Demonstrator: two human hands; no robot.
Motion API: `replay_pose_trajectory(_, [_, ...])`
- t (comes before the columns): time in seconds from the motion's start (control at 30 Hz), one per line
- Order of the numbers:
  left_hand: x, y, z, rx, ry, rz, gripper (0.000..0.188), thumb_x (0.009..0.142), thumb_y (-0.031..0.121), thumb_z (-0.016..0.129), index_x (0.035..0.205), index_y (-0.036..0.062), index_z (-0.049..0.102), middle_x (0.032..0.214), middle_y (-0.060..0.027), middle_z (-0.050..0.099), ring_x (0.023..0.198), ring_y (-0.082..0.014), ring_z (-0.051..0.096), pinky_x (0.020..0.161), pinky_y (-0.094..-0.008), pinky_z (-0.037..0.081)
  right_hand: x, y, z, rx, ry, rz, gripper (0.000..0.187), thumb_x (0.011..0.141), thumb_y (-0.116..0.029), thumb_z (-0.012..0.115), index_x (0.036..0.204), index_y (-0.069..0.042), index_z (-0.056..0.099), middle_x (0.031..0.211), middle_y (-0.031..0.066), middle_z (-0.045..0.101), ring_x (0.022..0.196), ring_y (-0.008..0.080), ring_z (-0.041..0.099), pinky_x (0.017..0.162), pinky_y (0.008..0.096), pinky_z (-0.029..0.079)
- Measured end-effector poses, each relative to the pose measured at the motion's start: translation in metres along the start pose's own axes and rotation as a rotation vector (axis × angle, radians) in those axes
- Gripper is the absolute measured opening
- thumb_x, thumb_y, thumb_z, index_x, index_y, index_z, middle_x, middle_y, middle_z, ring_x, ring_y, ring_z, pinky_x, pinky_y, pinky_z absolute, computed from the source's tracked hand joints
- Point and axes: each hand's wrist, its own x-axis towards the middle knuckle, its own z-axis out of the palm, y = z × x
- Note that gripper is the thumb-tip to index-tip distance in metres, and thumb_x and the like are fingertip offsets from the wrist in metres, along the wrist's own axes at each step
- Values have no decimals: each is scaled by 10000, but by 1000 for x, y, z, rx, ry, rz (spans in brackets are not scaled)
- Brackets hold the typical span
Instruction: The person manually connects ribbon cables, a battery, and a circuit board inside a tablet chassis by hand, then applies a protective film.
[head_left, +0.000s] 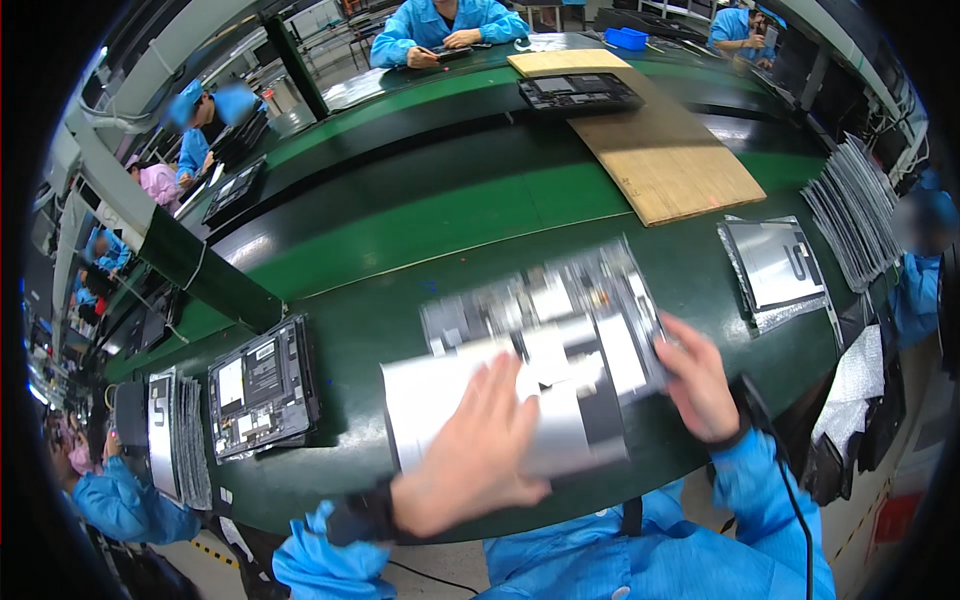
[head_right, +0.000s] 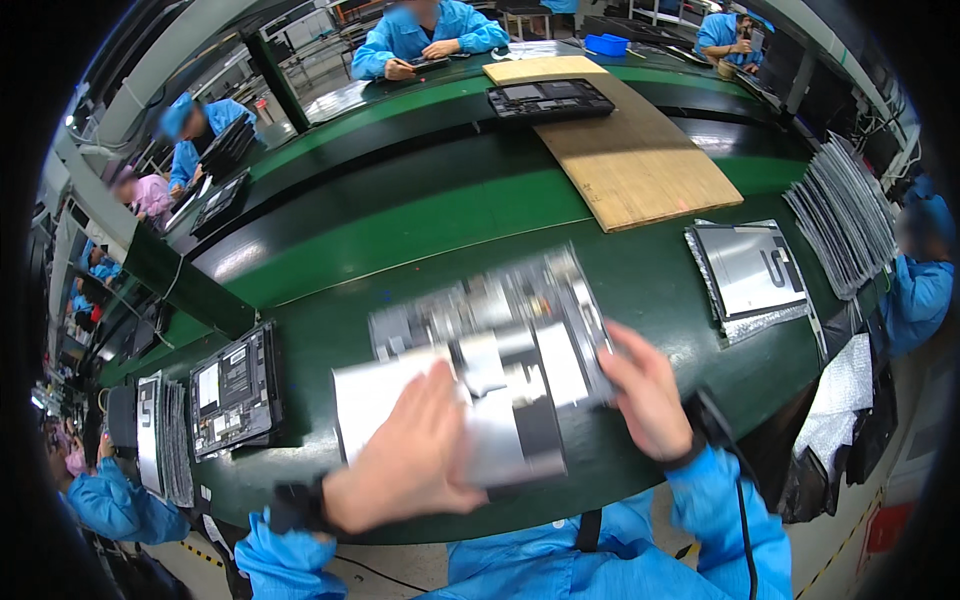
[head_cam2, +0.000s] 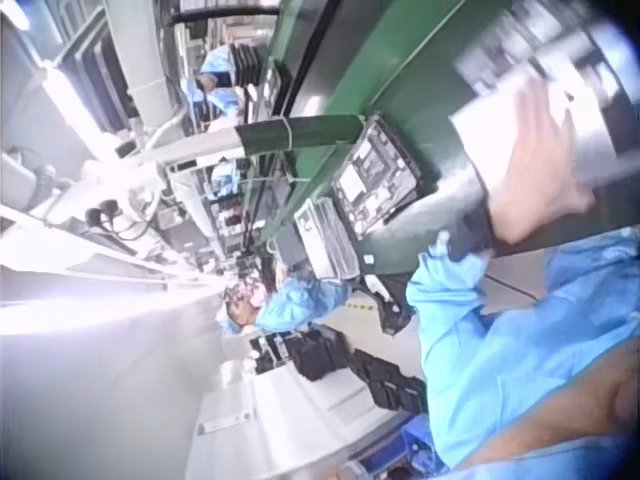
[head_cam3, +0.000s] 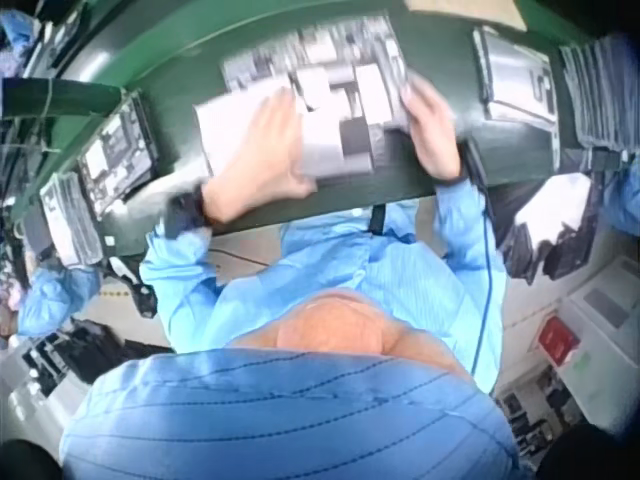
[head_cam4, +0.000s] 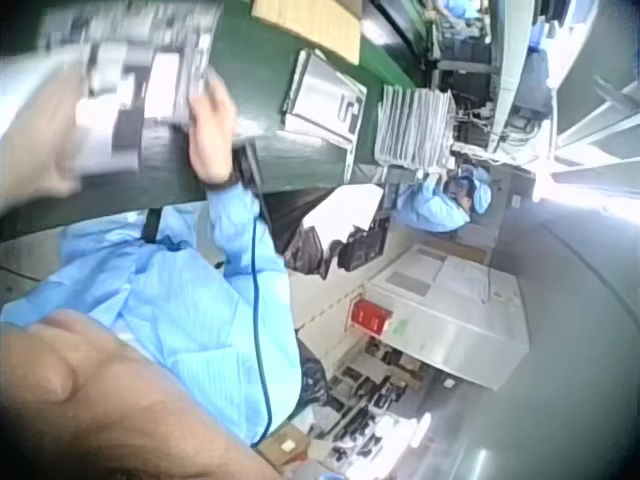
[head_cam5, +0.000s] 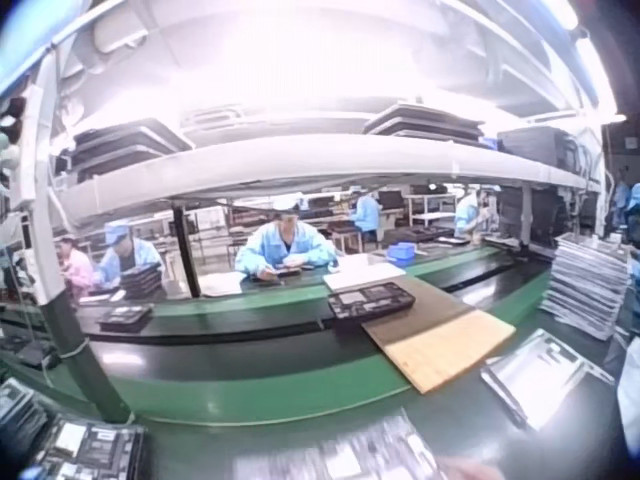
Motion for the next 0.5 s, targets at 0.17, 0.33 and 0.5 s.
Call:
replay_pose_trajectory(0.17, [89,-128,-42,234,148,-100,768,682,319,880,1294,-13,554,1480,-300,485,1412,-442,439,1187,-489,361,204,-12,48,25,-120,-69,477,1040,-160,586,1476,7,488,1292,112,649,1163,218,649,968,465,549])
replay_pose_trajectory(0.33, [102,-225,-49,74,124,-454,336,812,104,766,1127,34,672,1339,-169,634,1150,-400,643,980,-455,538,326,34,137,136,-12,4,472,1011,-134,613,1442,24,502,1273,147,646,1138,280,667,1003,555,537])
replay_pose_trajectory(0.5, [129,-252,-24,61,255,-392,327,827,42,701,1136,-31,625,1342,-236,626,1161,-427,633,987,-448,533,369,42,114,-425,57,-465,513,995,-149,604,1449,56,482,1387,246,596,1234,341,630,1059,474,508])
